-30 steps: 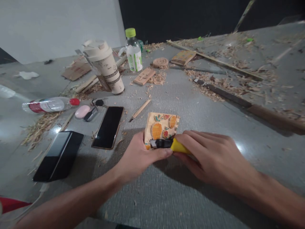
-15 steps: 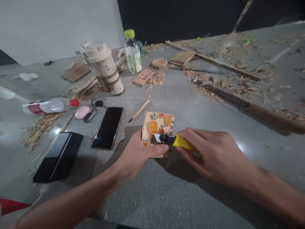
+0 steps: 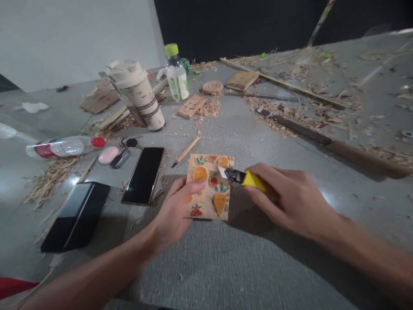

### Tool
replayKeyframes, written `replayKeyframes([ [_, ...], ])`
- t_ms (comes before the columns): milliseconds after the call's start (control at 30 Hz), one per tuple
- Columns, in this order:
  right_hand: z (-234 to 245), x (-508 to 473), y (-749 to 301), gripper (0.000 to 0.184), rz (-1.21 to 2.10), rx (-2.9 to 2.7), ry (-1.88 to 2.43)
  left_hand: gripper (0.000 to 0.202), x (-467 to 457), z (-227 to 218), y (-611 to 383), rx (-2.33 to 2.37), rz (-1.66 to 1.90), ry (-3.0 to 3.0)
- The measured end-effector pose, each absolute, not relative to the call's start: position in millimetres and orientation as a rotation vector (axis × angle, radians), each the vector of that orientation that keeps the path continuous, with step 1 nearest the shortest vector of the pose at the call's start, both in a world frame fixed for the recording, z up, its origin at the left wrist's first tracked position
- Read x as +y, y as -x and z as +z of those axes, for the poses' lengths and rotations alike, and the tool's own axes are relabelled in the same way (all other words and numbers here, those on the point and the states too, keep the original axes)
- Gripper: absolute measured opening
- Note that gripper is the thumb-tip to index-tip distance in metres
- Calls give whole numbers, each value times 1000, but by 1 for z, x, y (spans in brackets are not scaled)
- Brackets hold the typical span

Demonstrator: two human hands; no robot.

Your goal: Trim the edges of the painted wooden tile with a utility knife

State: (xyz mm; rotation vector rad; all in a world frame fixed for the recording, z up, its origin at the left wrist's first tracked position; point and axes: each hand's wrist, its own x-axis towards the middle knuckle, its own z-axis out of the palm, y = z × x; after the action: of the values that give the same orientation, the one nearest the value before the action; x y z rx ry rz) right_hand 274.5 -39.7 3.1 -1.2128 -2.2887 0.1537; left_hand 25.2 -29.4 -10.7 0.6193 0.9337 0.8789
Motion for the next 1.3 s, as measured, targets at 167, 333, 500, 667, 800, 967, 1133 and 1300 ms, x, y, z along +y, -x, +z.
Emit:
replayKeyframes([
  [167,3,-35,-279,18,195,-2182,1247,45,-30,-10,-27,964,897,-564],
  [333,2,-30,-280,19,241,-2149,1268,55,-29,1,-26,918,840,-569],
  [500,1,-26,-282,24,313,-2109,1335,46,-29,4,-27,826,852,-583],
  [667,-1,-25,-282,23,331,-2108,1322,47,-28,0,-26,814,863,-567],
  [800,-1,-25,-282,23,330,-2116,1313,44,-27,0,-26,772,867,-559],
  [967,-1,-24,-282,24,326,-2119,1291,48,-27,1,-26,784,866,-559],
  [1133,-1,-24,-282,25,333,-2134,1302,47,-27,1,-27,784,864,-557],
  [1300,-1,-24,-282,24,341,-2136,1296,49,-27,2,-26,815,870,-555],
])
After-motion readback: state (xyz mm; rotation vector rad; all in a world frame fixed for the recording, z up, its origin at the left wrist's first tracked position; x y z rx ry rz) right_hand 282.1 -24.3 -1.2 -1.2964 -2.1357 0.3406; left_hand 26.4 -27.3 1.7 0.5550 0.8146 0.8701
